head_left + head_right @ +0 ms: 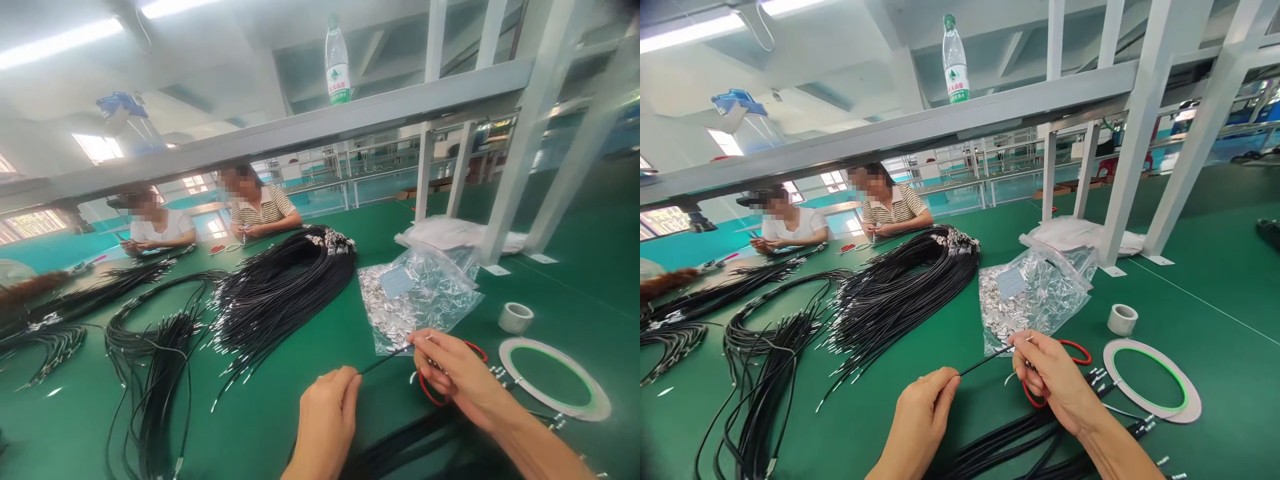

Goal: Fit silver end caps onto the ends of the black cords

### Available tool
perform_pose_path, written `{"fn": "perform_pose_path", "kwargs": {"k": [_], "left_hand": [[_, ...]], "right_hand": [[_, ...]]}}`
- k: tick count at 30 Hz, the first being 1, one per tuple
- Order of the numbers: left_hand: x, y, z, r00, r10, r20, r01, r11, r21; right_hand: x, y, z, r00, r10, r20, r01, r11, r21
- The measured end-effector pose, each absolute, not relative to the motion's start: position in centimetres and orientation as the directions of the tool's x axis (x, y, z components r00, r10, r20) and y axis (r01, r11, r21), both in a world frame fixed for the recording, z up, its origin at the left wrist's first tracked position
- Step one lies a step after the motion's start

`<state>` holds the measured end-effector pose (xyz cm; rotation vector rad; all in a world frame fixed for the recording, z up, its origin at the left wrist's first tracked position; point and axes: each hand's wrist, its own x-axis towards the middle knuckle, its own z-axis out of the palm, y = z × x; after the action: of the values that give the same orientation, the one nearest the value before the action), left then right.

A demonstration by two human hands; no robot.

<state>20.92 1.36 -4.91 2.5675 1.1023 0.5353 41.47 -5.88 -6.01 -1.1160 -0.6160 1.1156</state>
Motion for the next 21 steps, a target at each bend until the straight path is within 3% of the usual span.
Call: {"fn": "perform_pose_path", "kwargs": {"k": [6, 12, 18, 21], "left_hand": [[21.3, 1.1, -5.4, 0.637, 0.747, 0.189, 0.565, -0.62, 0.545], [21.6, 1.0, -5.2, 0.589, 0.795, 0.144, 0.51, -0.504, 0.697], [21.5, 1.3, -5.3, 0.555, 0.822, 0.124, 0.517, -0.459, 0.723], [21.4, 1.4, -5.3, 0.551, 0.825, 0.125, 0.522, -0.458, 0.72]], "right_hand": [[40.3, -5.5, -6.6, 0.308, 0.932, -0.189, -0.58, 0.027, -0.814], [39.3, -5.7, -6.8, 0.097, 0.978, -0.186, -0.593, -0.093, -0.799], [40.9, -5.7, -6.7, 0.239, 0.922, -0.304, -0.824, 0.027, -0.566], [41.4, -5.8, -6.7, 0.238, 0.92, -0.312, -0.844, 0.037, -0.535]]}}
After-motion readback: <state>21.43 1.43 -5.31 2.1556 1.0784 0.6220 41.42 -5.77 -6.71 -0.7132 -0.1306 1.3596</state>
